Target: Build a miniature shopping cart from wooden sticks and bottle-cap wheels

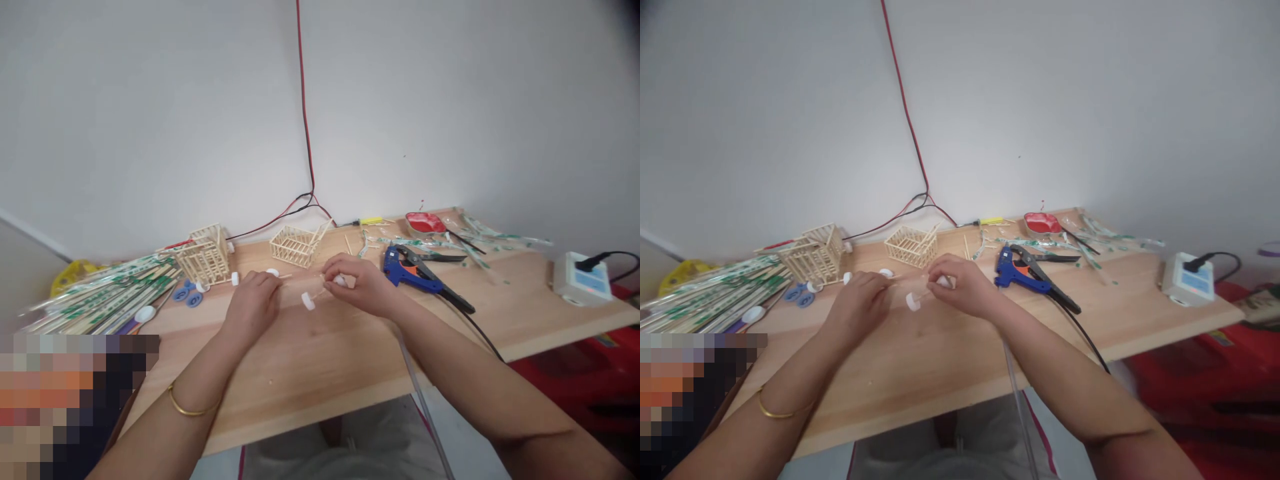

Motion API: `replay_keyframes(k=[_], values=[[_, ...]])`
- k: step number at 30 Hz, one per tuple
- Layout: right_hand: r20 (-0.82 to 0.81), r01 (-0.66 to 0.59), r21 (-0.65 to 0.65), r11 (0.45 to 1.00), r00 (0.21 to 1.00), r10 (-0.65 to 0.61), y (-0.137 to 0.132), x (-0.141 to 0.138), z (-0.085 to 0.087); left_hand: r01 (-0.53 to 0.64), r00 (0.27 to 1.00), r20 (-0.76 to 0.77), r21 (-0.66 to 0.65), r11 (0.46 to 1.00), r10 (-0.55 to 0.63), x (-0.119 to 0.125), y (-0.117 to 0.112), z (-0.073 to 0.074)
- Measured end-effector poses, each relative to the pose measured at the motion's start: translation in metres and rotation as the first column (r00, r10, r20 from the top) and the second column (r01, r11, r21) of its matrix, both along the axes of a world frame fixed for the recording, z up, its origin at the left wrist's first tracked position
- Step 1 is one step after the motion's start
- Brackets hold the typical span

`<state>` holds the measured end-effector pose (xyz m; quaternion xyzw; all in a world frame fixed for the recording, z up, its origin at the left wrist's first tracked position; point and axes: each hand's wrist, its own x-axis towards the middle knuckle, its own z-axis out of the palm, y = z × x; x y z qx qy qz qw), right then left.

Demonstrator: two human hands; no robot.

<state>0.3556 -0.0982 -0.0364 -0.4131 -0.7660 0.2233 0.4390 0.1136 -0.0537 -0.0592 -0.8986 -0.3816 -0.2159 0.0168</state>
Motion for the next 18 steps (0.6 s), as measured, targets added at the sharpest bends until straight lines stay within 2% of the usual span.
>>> replay_keyframes(k=[4,7,11,18], values=[[0.006,-0.068,-0.074,0.995,0.998,0.069,0.004,0.002,-0.003,0.115,0.983,0.151,-0.072,0.991,-0.103,0.002,-0.003,0.001],[0.034,-0.136,-0.122,0.983,0.989,0.141,0.008,-0.004,-0.012,0.167,0.973,0.175,-0.107,0.98,-0.147,0.006,-0.007,0.002],[0.049,-0.13,-0.156,0.979,0.989,0.139,0.01,-0.009,-0.022,0.203,0.965,0.198,-0.143,0.969,-0.172,0.008,-0.011,0.002],[0.046,-0.133,-0.226,0.965,0.988,0.147,0.009,-0.009,-0.023,0.249,0.957,0.197,-0.178,0.952,-0.213,0.007,-0.011,0.003]])
